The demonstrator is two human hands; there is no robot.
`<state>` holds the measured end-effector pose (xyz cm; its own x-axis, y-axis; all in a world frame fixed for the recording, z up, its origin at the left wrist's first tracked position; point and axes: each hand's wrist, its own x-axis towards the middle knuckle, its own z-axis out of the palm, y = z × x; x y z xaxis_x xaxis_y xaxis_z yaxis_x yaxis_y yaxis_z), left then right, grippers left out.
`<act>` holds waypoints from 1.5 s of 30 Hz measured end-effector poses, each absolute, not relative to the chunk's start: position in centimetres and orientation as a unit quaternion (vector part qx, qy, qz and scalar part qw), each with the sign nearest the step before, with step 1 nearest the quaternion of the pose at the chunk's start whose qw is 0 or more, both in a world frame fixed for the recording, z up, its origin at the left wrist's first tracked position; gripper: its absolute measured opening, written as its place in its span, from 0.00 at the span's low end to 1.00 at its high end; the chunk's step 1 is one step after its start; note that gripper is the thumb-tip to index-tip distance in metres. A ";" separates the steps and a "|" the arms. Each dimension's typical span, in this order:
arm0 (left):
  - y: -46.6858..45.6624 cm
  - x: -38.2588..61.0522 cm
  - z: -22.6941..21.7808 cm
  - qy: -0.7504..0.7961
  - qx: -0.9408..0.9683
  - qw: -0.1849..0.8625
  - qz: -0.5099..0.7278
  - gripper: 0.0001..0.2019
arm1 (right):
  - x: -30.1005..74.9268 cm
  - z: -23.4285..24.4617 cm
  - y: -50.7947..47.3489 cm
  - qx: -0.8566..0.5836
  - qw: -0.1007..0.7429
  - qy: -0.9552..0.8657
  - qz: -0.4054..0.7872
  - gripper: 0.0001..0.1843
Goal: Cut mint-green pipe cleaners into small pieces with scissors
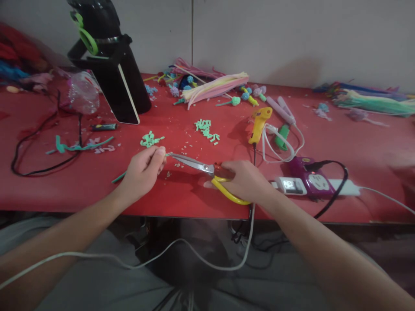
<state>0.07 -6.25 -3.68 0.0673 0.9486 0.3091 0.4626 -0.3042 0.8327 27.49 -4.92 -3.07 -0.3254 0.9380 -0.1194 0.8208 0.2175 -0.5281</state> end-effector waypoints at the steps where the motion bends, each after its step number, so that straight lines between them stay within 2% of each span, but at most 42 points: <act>1: -6.3 0.1 -3.7 0.522 0.677 0.275 0.440 0.21 | 27.5 -3.0 -4.9 -0.570 0.112 -0.772 0.259 0.38; 19: -6.2 0.0 -3.8 0.521 0.674 0.275 0.446 0.19 | 27.6 -3.5 -4.8 -0.565 0.140 -0.766 0.274 0.38; 45: -6.3 -0.1 -3.8 0.524 0.674 0.272 0.443 0.18 | 27.5 -3.6 -4.6 -0.587 0.119 -0.759 0.255 0.39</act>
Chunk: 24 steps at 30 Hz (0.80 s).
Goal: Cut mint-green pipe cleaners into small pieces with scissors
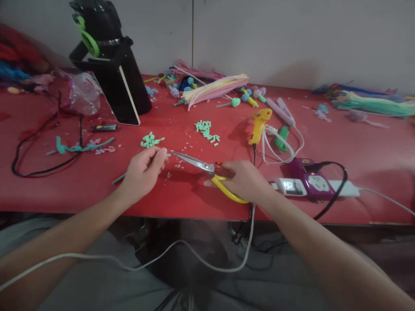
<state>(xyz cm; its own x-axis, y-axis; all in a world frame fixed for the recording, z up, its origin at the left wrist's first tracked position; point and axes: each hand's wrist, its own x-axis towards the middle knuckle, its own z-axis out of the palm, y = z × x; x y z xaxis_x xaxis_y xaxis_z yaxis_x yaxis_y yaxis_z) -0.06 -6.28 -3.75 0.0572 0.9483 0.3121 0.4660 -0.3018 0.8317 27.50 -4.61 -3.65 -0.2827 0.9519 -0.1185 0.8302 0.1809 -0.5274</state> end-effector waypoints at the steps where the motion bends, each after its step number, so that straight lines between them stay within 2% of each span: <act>1: -6.3 -0.1 -3.8 0.525 0.674 0.273 0.443 0.18 | 27.5 -3.6 -4.6 -0.588 0.119 -0.758 0.256 0.39; 9: -6.4 -0.5 -2.8 0.531 0.686 0.235 0.438 0.18 | 27.4 -3.5 -4.6 -0.586 0.122 -0.754 0.272 0.37; 12: -6.0 -2.5 -0.9 0.543 0.724 0.146 0.399 0.15 | 27.5 -3.8 -4.6 -0.586 0.126 -0.750 0.280 0.37; 16: -4.5 -6.0 0.5 0.600 0.747 0.045 0.284 0.14 | 27.5 -3.9 -4.7 -0.579 0.155 -0.748 0.285 0.37; 20: -2.9 -7.7 -0.3 0.609 0.762 0.024 0.218 0.17 | 27.2 -3.6 -5.0 -0.589 0.190 -0.738 0.270 0.37; 24: -2.0 -8.1 -0.9 0.606 0.765 0.028 0.216 0.21 | 27.2 -2.8 -5.1 -0.605 0.204 -0.735 0.226 0.37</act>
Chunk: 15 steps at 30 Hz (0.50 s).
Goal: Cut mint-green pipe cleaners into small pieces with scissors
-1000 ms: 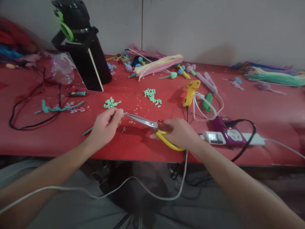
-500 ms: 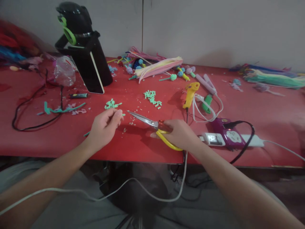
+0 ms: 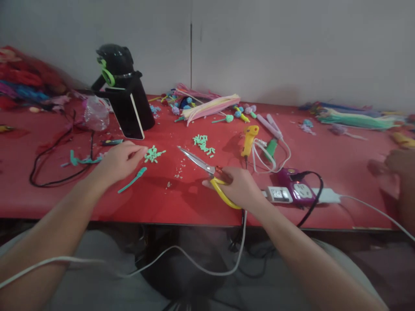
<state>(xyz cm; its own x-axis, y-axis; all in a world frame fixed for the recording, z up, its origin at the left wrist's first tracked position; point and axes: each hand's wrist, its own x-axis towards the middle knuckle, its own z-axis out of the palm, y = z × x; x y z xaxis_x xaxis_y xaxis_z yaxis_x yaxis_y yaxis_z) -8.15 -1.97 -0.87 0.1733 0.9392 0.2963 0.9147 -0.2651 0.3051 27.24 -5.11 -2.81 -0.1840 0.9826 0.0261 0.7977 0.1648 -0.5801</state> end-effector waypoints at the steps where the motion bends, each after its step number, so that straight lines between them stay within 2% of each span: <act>1: -1.9 -8.2 -0.8 0.605 0.762 0.032 0.230 0.20 | 27.4 -2.5 -5.1 -0.613 0.203 -0.734 0.212 0.38; 6: -1.4 -7.4 -0.1 0.619 0.720 0.069 0.307 0.13 | 28.3 -0.9 -4.7 -0.652 0.129 -0.732 0.149 0.34; 11: -0.2 -4.1 0.3 0.582 0.770 0.143 0.218 0.11 | 28.4 0.7 -5.2 -0.648 -0.051 -0.751 0.117 0.25; 15: 1.2 -1.0 0.6 0.551 0.796 0.168 0.186 0.10 | 27.9 1.4 -6.2 -0.627 -0.108 -0.764 0.106 0.30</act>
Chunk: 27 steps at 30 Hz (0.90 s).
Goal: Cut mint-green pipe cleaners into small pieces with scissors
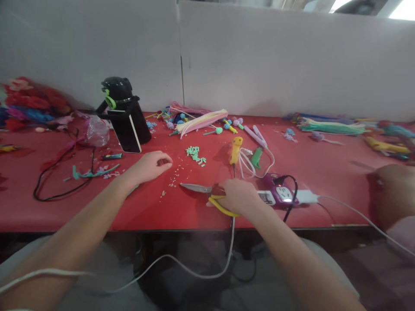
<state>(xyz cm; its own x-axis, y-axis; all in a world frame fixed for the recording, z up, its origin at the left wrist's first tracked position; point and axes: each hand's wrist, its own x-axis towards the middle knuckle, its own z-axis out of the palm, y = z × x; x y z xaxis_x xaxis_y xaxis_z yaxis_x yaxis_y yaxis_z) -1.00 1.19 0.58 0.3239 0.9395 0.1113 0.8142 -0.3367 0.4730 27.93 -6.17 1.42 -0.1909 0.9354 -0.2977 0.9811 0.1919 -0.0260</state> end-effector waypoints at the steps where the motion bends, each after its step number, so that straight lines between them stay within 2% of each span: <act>1: 1.6 -0.1 0.6 0.542 0.801 0.172 0.186 0.09 | 27.9 1.5 -6.4 0.623 0.109 0.768 -0.103 0.33; 7: 3.7 6.1 0.4 0.501 0.830 0.187 0.159 0.13 | 27.7 1.7 -6.7 0.631 0.110 0.761 -0.108 0.37; 18: 4.9 10.8 -0.9 0.542 0.832 0.111 0.038 0.11 | 27.8 1.3 -6.6 0.636 0.091 0.759 -0.104 0.38; 22: 5.0 10.6 -1.1 0.539 0.833 0.112 0.051 0.10 | 27.9 1.3 -6.5 0.639 0.065 0.760 -0.095 0.38; 27: 4.6 8.4 0.8 0.542 0.816 0.127 0.155 0.09 | 27.9 1.2 -6.4 0.642 0.083 0.757 -0.084 0.36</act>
